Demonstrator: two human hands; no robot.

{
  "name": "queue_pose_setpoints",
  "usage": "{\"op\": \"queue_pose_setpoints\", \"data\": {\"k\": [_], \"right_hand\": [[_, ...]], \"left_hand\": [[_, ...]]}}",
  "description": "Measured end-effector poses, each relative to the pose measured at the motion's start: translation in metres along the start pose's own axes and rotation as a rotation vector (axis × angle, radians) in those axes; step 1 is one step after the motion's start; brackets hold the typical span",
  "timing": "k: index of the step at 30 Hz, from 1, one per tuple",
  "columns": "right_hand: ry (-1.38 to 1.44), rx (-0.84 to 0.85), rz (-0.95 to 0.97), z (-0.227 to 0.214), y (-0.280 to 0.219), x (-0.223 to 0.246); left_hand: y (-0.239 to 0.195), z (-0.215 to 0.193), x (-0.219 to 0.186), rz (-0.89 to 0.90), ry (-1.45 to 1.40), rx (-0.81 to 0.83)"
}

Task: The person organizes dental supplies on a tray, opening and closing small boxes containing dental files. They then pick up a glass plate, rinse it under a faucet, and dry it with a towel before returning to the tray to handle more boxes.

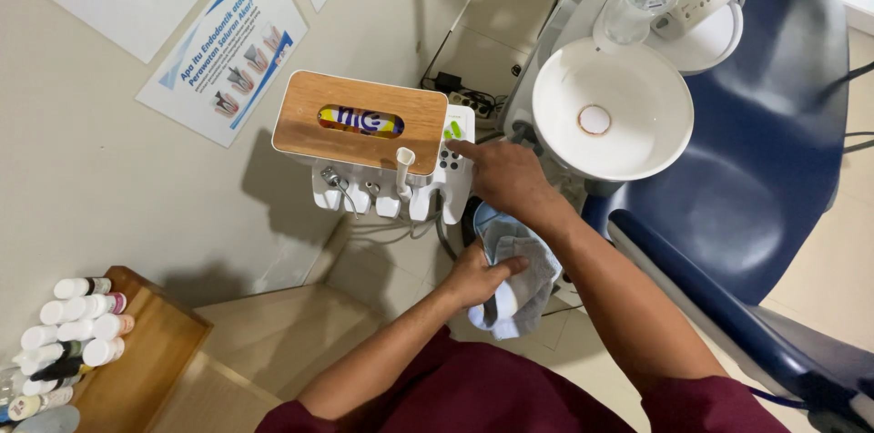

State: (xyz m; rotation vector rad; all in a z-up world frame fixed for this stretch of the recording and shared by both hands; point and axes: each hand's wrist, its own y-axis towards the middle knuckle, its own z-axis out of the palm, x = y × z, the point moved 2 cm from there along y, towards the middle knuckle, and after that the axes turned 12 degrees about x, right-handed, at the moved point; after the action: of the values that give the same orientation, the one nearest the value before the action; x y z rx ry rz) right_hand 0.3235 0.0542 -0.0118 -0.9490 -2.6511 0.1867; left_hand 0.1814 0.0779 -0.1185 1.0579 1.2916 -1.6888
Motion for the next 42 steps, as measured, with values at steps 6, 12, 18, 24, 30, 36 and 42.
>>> {"op": "queue_pose_setpoints", "data": {"k": [6, 12, 18, 24, 30, 36, 42], "right_hand": [[-0.007, 0.123, 0.032, -0.003, -0.008, 0.010], [-0.002, 0.099, 0.026, 0.009, -0.006, 0.010], [-0.023, 0.009, 0.047, 0.008, -0.009, 0.020], [-0.015, 0.022, 0.071, 0.005, -0.028, 0.014], [0.218, -0.651, 0.100, -0.023, -0.154, 0.021], [0.639, -0.613, 0.422, 0.042, -0.267, 0.015], [1.331, -0.713, 0.593, 0.095, -0.383, 0.020]], "left_hand": [[0.004, 0.001, 0.002, -0.008, 0.073, -0.035], [0.002, -0.001, -0.010, -0.023, 0.081, -0.011], [0.007, 0.001, 0.002, 0.075, 0.004, -0.013], [-0.001, 0.007, -0.009, 0.076, -0.110, 0.023], [-0.007, 0.009, -0.004, 0.194, -0.270, 0.083], [-0.034, 0.051, -0.041, 0.185, -0.338, 0.340], [-0.075, 0.150, -0.083, 0.369, -0.075, 0.660]]}}
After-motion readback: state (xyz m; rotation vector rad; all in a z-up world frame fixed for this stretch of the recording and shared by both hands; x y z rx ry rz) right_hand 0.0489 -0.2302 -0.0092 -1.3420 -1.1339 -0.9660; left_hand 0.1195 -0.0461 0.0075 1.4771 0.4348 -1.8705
